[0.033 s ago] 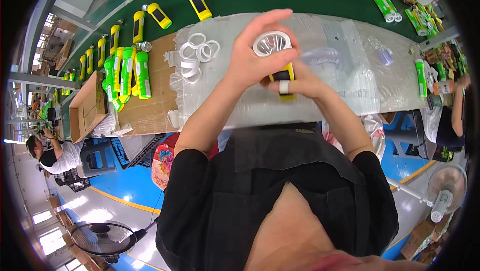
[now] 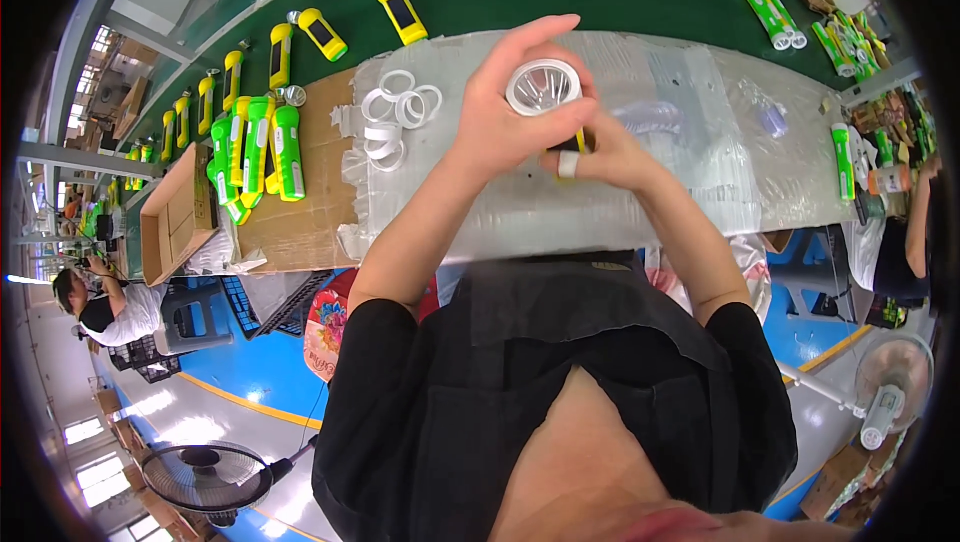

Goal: Assembling flashlight components at a factory production line.

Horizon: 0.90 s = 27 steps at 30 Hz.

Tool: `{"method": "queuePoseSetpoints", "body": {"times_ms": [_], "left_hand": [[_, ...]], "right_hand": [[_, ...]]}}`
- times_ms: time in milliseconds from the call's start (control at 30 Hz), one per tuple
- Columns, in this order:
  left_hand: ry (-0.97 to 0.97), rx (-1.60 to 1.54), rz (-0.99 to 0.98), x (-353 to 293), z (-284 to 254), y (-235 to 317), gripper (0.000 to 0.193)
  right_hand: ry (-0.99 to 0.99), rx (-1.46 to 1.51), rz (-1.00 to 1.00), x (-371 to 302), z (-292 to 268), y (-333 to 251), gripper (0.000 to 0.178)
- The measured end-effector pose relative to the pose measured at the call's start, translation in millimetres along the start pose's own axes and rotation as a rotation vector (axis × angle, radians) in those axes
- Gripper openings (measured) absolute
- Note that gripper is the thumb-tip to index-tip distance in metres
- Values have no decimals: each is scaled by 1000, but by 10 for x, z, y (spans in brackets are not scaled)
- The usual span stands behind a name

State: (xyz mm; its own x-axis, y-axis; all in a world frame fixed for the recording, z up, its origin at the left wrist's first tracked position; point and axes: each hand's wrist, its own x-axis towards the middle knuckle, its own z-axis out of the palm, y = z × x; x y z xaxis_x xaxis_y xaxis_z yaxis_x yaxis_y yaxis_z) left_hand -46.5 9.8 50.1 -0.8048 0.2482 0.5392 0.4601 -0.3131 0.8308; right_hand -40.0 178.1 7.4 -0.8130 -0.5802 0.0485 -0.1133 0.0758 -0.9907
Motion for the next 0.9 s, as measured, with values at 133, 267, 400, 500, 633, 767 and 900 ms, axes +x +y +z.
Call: {"method": "queuePoseSetpoints", "body": {"times_ms": [133, 267, 400, 500, 633, 767, 900], "left_hand": [[-221, 600, 271, 159, -199, -150, 76], [-96, 934, 206, 444, -719, -376, 71], [152, 1395, -311, 687, -1636, -763, 63], [-27, 1472, -798, 932, -1769, -858, 56], [-53, 1364, -617, 911, -2224, -1142, 46], [48, 1281, -392, 956, -1672, -1024, 41], [-73, 769, -102, 538, -793, -740, 39]], "right_hand": [[34, -299, -258, 478, -411, 92, 56], [123, -747, -610, 1000, -990, 91, 41], [439, -1088, -739, 1434, -1912, 365, 44], [364, -1520, -246, 1333, -2807, 888, 54], [521, -1544, -153, 1113, -2964, 762, 41], [632, -773, -272, 1027, -2188, 591, 22], [441, -18, 118, 931, -1084, 199, 44]]}}
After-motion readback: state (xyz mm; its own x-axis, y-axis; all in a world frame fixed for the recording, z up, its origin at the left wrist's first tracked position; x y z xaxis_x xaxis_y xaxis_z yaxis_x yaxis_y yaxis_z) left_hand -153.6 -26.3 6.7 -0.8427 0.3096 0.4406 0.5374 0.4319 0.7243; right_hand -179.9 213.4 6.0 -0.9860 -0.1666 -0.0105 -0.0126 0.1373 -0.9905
